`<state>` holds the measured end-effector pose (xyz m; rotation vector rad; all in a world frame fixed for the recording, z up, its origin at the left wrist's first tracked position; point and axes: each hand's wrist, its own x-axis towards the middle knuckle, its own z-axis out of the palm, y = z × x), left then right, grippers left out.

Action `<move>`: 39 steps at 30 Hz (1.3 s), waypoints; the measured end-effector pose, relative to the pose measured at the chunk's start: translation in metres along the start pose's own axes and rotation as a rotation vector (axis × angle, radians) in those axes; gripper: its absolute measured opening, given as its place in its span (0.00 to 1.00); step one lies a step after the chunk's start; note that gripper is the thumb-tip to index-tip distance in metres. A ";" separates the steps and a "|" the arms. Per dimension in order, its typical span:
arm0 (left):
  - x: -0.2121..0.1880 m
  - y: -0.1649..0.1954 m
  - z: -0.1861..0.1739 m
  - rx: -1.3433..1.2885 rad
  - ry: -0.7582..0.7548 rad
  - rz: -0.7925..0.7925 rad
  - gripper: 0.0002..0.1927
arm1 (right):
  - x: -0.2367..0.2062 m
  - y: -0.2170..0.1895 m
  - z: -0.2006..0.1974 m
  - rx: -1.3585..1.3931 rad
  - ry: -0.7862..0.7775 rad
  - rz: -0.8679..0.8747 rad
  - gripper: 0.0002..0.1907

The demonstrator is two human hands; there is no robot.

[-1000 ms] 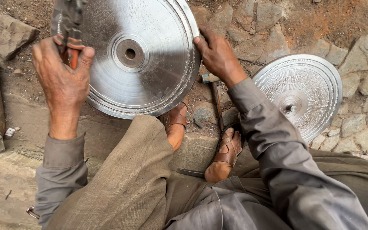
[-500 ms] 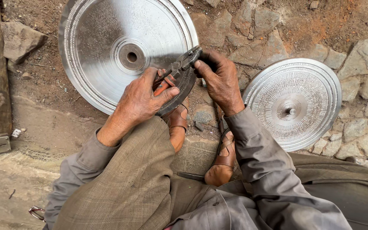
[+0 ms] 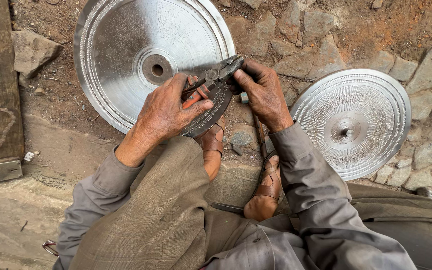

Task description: The person sits on the ground and uses a hammer and pliers to shape the edge of a large circular metal object. They repeatedly strike the metal rim, rotating the object to work around its circumference.

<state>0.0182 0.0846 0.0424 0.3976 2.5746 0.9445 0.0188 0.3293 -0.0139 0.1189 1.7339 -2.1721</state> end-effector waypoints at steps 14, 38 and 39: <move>0.057 -0.046 0.005 0.432 0.180 -0.050 0.38 | -0.035 0.071 -0.008 -1.271 0.150 0.410 0.26; 0.061 -0.043 0.008 0.522 0.240 0.013 0.36 | -0.024 0.058 -0.038 -0.285 0.225 0.695 0.15; 0.060 -0.043 0.009 0.543 0.251 0.020 0.35 | -0.024 0.050 -0.041 -0.422 0.223 0.598 0.14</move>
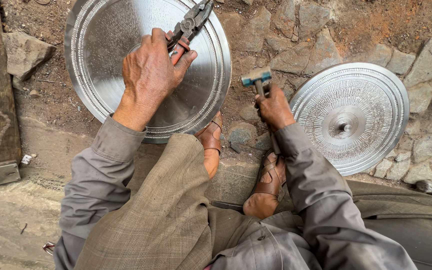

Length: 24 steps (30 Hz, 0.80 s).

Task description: The person sits on the ground and uses a hammer and pliers to shape the edge of a large circular metal object. They repeatedly strike the metal rim, rotating the object to work around its circumference.

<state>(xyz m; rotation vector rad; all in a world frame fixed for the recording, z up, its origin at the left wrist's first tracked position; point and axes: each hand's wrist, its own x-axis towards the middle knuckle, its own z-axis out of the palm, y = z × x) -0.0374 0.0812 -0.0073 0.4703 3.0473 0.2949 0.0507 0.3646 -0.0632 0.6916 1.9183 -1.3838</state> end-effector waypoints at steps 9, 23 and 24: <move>-0.001 0.003 0.004 0.122 0.045 0.057 0.36 | -0.066 -0.059 -0.050 -0.145 0.273 -0.934 0.23; 0.004 0.007 0.007 0.166 0.070 0.024 0.34 | -0.160 -0.203 -0.078 -0.177 0.436 -1.372 0.28; 0.004 0.008 0.004 0.164 0.078 0.024 0.34 | -0.147 -0.200 -0.071 -0.150 0.504 -1.411 0.28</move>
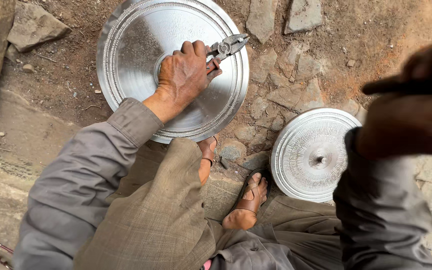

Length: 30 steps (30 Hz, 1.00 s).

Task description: The person sits on the ground and uses a hammer and pliers to shape the edge of a large circular metal object. They repeatedly strike the metal rim, rotating the object to work around its circumference.

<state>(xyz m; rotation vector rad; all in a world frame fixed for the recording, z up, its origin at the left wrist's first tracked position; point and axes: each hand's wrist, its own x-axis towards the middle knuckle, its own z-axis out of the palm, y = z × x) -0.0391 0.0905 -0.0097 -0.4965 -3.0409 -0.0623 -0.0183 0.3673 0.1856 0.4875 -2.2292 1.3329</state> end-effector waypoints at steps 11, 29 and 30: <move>0.004 0.002 -0.001 -0.160 -0.042 -0.024 0.36 | -0.115 0.099 0.016 0.127 -0.345 0.655 0.30; -0.009 -0.012 0.013 -0.193 -0.017 0.051 0.35 | -0.162 0.070 0.007 0.140 -0.316 0.902 0.31; -0.009 -0.012 0.013 -0.183 -0.018 0.051 0.35 | -0.162 0.069 0.008 0.142 -0.323 0.890 0.31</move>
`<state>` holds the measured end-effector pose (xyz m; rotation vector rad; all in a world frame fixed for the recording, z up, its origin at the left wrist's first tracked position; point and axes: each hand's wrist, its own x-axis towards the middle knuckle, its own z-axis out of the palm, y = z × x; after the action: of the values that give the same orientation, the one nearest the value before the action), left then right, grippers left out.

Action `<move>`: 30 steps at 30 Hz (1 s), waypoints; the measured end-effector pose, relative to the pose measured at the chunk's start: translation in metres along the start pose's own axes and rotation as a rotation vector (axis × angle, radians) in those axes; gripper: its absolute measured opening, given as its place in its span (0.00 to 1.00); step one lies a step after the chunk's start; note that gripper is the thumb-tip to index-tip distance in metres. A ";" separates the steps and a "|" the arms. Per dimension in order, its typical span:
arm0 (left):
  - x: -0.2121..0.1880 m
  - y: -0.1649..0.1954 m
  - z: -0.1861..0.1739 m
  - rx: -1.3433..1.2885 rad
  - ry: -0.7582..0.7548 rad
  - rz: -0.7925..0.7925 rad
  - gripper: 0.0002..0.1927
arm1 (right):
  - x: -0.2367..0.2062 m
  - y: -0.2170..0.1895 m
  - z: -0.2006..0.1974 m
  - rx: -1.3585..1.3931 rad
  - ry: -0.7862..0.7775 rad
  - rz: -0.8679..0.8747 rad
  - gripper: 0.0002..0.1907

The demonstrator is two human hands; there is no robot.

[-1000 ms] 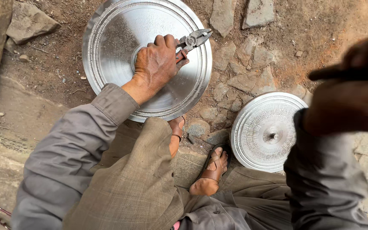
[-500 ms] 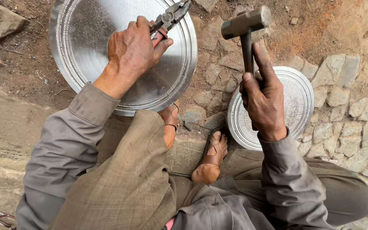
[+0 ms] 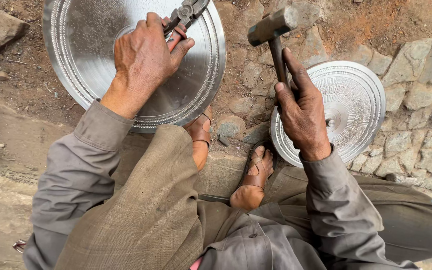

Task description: The person sits on the ground and uses a hammer and pliers to shape the edge of a large circular metal object. They repeatedly strike the metal rim, rotating the object to work around its circumference.

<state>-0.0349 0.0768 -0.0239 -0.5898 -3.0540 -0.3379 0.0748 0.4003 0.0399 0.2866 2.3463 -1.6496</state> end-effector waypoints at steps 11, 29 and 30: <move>-0.001 0.009 0.005 0.109 0.001 -0.029 0.37 | 0.000 -0.004 0.001 -0.135 -0.024 -0.013 0.29; -0.007 0.038 0.010 0.237 0.074 -0.127 0.27 | 0.081 -0.067 0.025 -0.581 -0.194 -0.554 0.24; -0.005 0.038 0.009 0.218 0.070 -0.128 0.29 | 0.085 -0.047 0.026 -0.641 -0.155 -0.687 0.25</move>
<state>-0.0161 0.1117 -0.0252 -0.3656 -3.0111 -0.0248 -0.0174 0.3614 0.0463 -0.8123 2.8432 -0.9493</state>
